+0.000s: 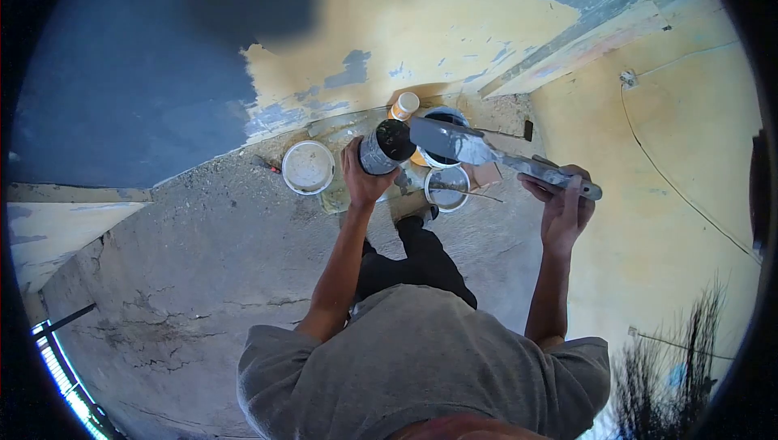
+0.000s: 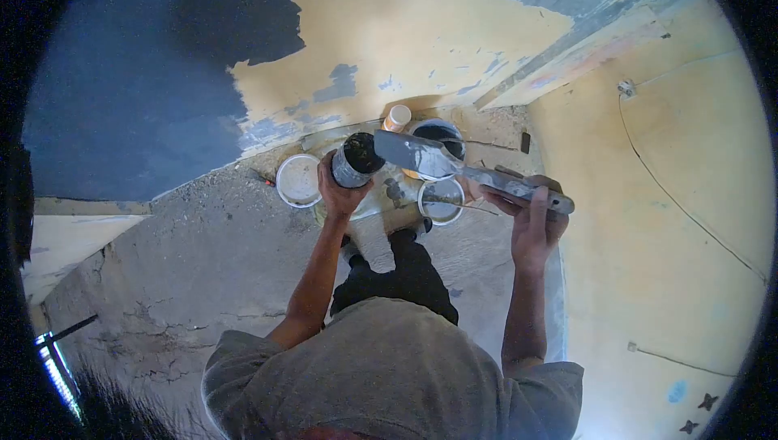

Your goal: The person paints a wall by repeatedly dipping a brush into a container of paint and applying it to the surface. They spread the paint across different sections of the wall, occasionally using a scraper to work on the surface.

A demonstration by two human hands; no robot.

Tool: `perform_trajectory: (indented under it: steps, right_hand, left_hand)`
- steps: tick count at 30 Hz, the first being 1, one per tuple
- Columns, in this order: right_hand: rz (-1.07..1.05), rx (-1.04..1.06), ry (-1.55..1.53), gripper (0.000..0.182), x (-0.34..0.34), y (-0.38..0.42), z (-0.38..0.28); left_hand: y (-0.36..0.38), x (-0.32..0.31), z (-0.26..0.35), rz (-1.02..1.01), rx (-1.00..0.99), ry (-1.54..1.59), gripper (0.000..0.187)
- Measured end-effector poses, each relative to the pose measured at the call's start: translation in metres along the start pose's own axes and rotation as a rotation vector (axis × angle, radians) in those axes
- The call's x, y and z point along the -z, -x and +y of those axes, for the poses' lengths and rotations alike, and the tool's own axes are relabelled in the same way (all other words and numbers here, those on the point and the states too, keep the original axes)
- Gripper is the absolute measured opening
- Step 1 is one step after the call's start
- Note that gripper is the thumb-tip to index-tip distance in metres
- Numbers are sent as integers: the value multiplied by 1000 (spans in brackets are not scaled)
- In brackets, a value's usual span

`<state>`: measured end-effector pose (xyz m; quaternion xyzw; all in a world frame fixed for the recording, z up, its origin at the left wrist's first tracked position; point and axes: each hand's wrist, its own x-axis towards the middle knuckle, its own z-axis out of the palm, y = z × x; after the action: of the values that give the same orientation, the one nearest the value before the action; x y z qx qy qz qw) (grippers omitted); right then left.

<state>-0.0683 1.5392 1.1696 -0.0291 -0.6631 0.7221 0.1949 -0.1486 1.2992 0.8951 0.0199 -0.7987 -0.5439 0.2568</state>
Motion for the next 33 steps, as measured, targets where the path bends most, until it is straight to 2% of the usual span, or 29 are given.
perform_trajectory:
  steps: [4,6,8,10,12,14,15,18,19,23,25,33]
  right_hand:
    - [23,40,99,14,22,12,25]
    - [-115,96,-111,11,-4,17,18]
    - [-133,94,-128,10,-9,22,17]
    - [-187,120,68,13,5,34,34]
    - [-136,174,172,17,4,46,43]
    - [-127,277,416,21,7,57,47]
    - [-75,224,476,22,10,65,51]
    - [-108,271,316,20,-7,75,47]
    - [-96,403,406,18,-4,79,56]
    - [-198,438,353,18,-17,75,32]
    - [-333,425,441,19,-13,72,18]
    - [-367,444,423,19,3,73,3]
  left_hand:
    - [0,12,22,-42,23,10,88]
    - [0,18,32,-88,115,80,86]
    - [-1,21,40,-87,108,93,86]
    - [-2,25,46,-87,100,105,85]
    - [-2,27,52,-102,125,112,86]
    - [-3,29,58,-89,123,113,86]
    - [-2,31,60,-79,122,114,87]
    - [-3,32,66,-63,117,149,87]
    - [-3,32,69,-65,116,149,87]
    - [-1,35,75,-19,91,166,85]
    - [2,34,75,-8,83,174,84]
    - [14,38,79,-33,36,58,86]
